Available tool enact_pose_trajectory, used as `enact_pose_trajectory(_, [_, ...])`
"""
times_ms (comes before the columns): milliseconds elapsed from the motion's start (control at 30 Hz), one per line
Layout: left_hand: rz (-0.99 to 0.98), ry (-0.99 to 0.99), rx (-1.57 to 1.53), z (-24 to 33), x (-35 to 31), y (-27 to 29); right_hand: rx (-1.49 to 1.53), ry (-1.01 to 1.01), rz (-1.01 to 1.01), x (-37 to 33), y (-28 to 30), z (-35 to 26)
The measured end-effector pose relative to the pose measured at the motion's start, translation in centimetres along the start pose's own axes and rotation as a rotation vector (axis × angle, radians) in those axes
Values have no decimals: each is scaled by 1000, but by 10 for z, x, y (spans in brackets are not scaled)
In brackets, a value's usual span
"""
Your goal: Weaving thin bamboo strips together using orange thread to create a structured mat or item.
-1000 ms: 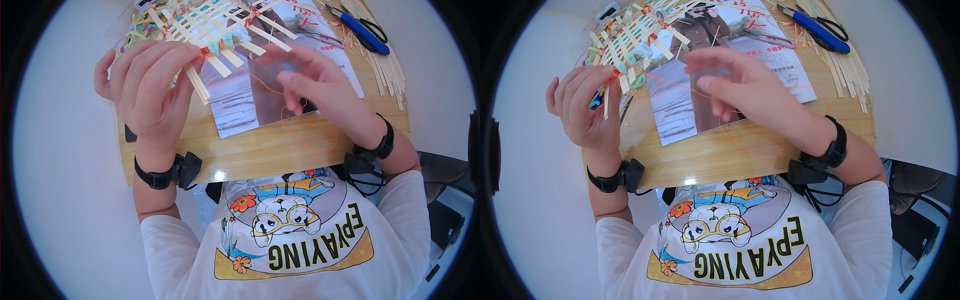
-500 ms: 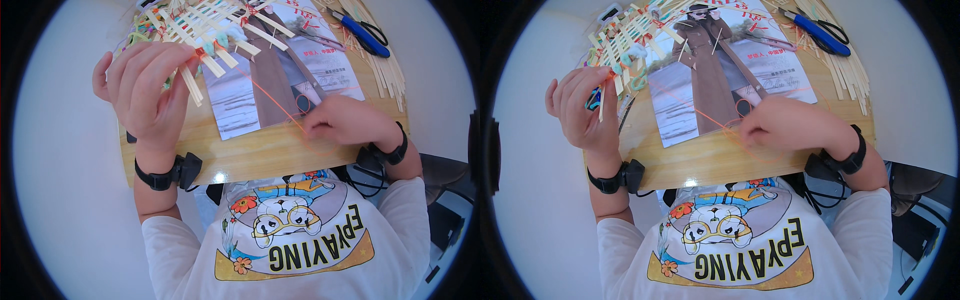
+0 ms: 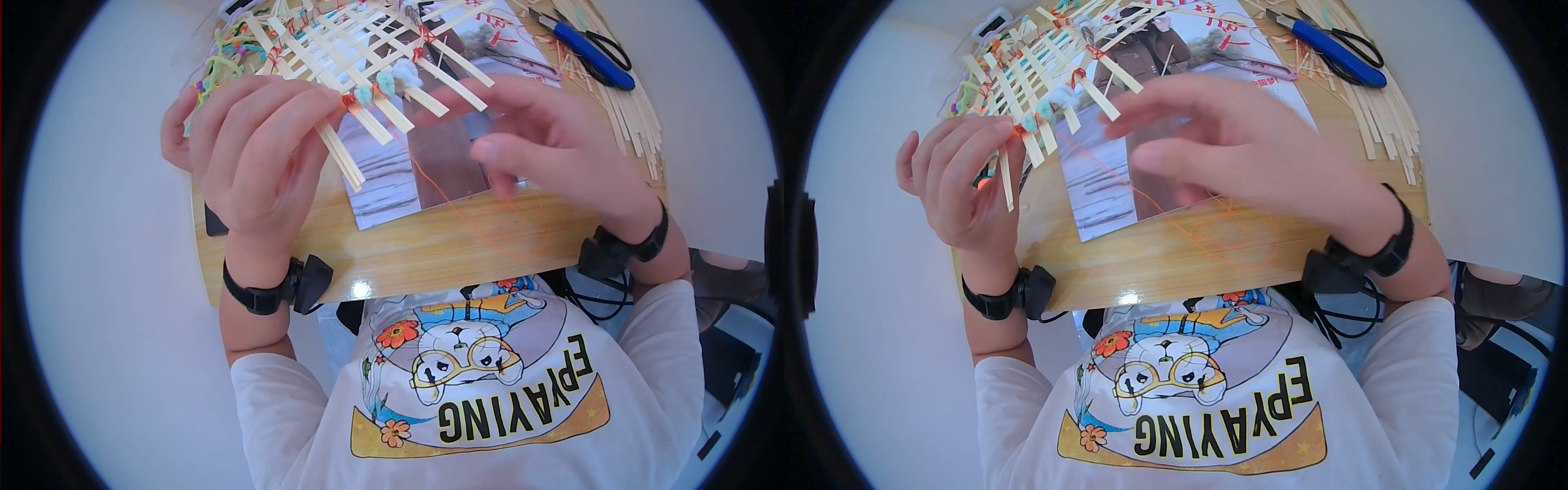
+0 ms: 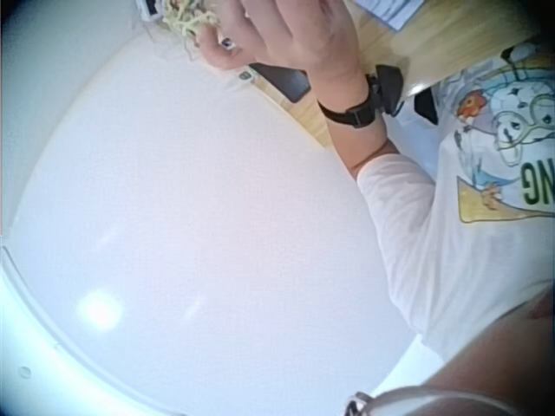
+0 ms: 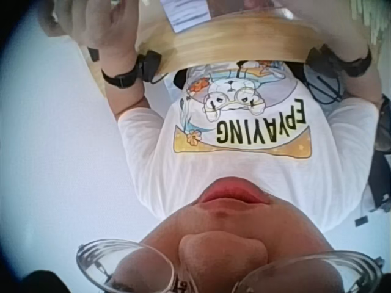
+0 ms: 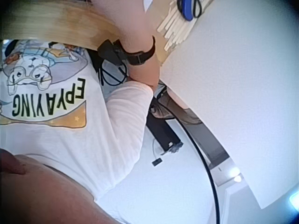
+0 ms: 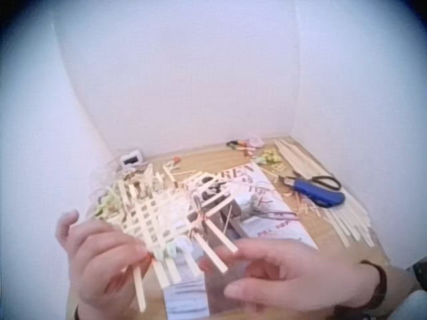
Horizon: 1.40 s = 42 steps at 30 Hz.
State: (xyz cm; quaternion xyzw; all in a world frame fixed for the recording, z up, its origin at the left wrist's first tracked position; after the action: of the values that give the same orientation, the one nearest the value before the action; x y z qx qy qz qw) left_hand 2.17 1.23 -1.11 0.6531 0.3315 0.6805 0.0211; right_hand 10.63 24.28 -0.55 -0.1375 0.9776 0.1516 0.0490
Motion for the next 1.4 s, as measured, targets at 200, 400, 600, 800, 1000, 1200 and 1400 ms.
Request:
enact_pose_trajectory(200, [-117, 24, -17, 4, 0, -2, 467, 77, -80, 27, -31, 9])
enact_pose_trajectory(400, [-32, 178, -253, 10, 0, -7, 434, 335, 97, 32, -35, 13])
enact_pose_trajectory(600, [-177, 77, -209, 15, 1, -1, 378, 161, 46, 31, -29, 23])
enact_pose_trajectory(800, [-202, 68, -136, 14, 2, -1, 284, 181, -39, 23, -28, 18])
enact_pose_trajectory(1000, [-228, 33, -104, 15, 4, 3, 389, 100, -55, 17, -28, 15])
enact_pose_trajectory(1200, [-193, -13, -100, 20, 4, 3, 320, 103, 25, 11, -34, 19])
enact_pose_trajectory(1400, [-237, 36, -199, 20, 1, -2, 316, 101, -14, 24, -26, 27])
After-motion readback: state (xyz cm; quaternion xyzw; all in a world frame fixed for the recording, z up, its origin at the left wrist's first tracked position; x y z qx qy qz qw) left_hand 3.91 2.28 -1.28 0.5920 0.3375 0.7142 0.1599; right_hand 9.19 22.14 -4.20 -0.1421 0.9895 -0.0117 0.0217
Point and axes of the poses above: each hand's wrist, its own x-axis towards the middle knuckle, its own y-axis out of the back of the hand, z = x × y, the point moved 2 cm from there along x, towards the middle knuckle, and after that the axes turned 5 degrees about -x, right-handed, at the moved point
